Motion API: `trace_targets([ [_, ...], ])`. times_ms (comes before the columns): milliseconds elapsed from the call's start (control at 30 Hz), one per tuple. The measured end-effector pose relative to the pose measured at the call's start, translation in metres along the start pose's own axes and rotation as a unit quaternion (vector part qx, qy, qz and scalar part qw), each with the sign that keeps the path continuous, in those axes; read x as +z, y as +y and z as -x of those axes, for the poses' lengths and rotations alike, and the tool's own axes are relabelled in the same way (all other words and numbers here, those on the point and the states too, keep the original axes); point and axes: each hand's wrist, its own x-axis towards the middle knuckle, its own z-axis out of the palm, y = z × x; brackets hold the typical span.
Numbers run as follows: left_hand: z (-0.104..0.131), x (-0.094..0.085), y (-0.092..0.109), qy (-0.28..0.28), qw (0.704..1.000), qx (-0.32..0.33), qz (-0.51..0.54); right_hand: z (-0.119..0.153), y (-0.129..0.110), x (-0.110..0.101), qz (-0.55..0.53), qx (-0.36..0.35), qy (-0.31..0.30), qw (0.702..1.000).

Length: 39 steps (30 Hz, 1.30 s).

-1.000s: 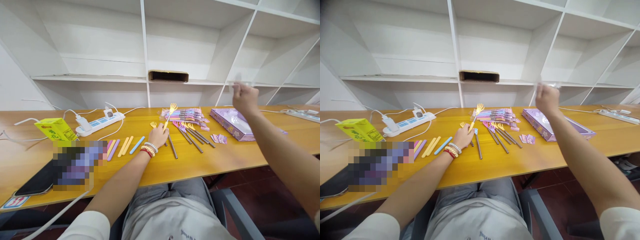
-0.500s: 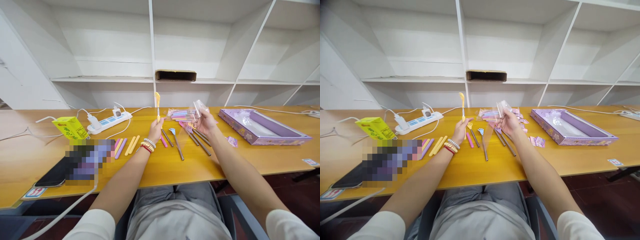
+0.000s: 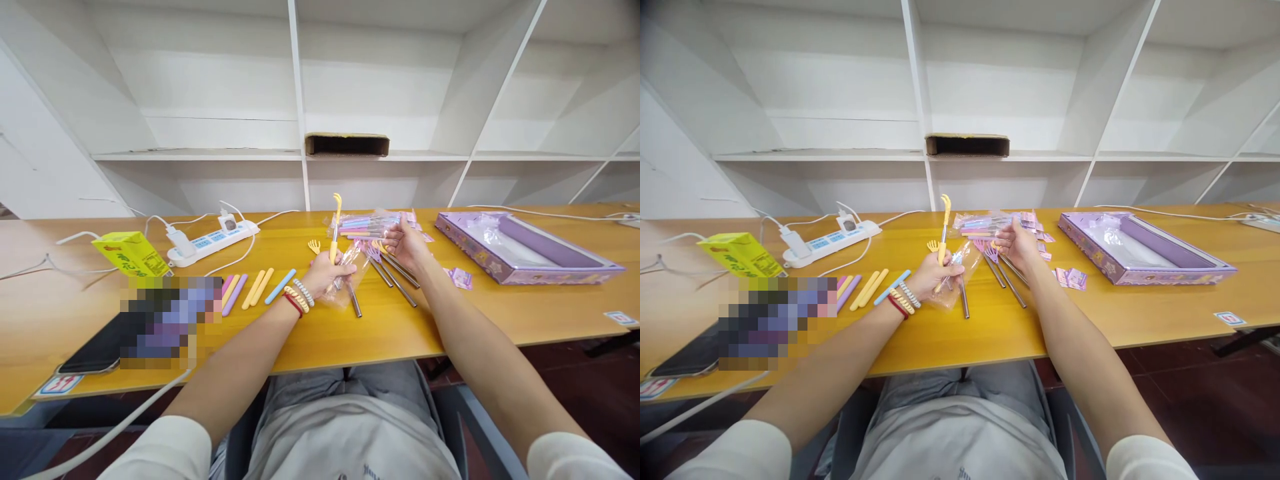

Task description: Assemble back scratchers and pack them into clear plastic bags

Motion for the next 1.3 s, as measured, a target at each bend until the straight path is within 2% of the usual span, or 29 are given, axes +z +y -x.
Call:
trace_targets([
  [67, -0.004, -0.002, -0.001, 0.045, 0.998, 0.035, -0.007, 0.003, -0.001, 0.000, 0.035, -0.002, -0.049, 0.998],
  [133, -0.010, -0.005, -0.003, 0.107, 0.991, 0.078, -0.018, 0.009, 0.003, 0.005, 0.118, -0.003, -0.115, 0.986],
  [233, -0.016, -0.010, -0.005, 0.207, 0.969, 0.129, -0.039, 0.018, 0.019, 0.019, 0.269, -0.022, -0.183, 0.945],
  [333, -0.019, -0.015, -0.006, 0.271, 0.950, 0.138, -0.068, 0.026, 0.040, 0.038, 0.350, -0.053, -0.233, 0.906],
  [433, -0.019, -0.015, -0.007, 0.302, 0.940, 0.123, -0.100, 0.032, 0.055, 0.053, 0.347, -0.077, -0.241, 0.903],
  [533, -0.020, -0.013, -0.007, 0.271, 0.953, 0.113, -0.078, 0.031, 0.060, 0.058, 0.309, -0.057, -0.199, 0.929],
  [633, -0.021, -0.013, -0.007, 0.255, 0.959, 0.101, -0.065, 0.021, 0.059, 0.050, 0.305, -0.057, -0.143, 0.940],
  [700, -0.021, -0.015, -0.008, 0.271, 0.953, 0.102, -0.094, 0.013, 0.058, 0.041, 0.357, -0.093, -0.117, 0.922],
  [767, -0.021, -0.018, -0.009, 0.271, 0.948, 0.109, -0.127, 0.008, 0.056, 0.034, 0.433, -0.152, -0.077, 0.885],
  [833, -0.020, -0.017, -0.009, 0.246, 0.950, 0.115, -0.155, 0.008, 0.052, 0.031, 0.485, -0.223, -0.027, 0.846],
  [900, -0.017, -0.014, -0.009, 0.208, 0.952, 0.118, -0.188, 0.012, 0.046, 0.033, 0.487, -0.275, -0.005, 0.829],
  [933, -0.015, -0.012, -0.008, 0.190, 0.951, 0.120, -0.213, 0.016, 0.043, 0.036, 0.473, -0.286, -0.015, 0.833],
  [1000, -0.010, -0.006, -0.005, 0.160, 0.937, 0.133, -0.280, 0.024, 0.038, 0.042, 0.432, -0.276, -0.074, 0.855],
  [1067, -0.005, -0.001, -0.002, 0.121, 0.914, 0.149, -0.358, 0.031, 0.036, 0.048, 0.394, -0.243, -0.146, 0.874],
  [1133, 0.000, 0.002, 0.000, 0.085, 0.888, 0.159, -0.424, 0.035, 0.036, 0.053, 0.370, -0.205, -0.184, 0.887],
  [1200, 0.004, 0.003, 0.002, 0.052, 0.877, 0.166, -0.448, 0.036, 0.038, 0.056, 0.337, -0.171, -0.187, 0.907],
  [1300, 0.005, 0.001, 0.003, 0.010, 0.890, 0.188, -0.415, 0.033, 0.037, 0.058, 0.213, -0.135, -0.141, 0.957],
])
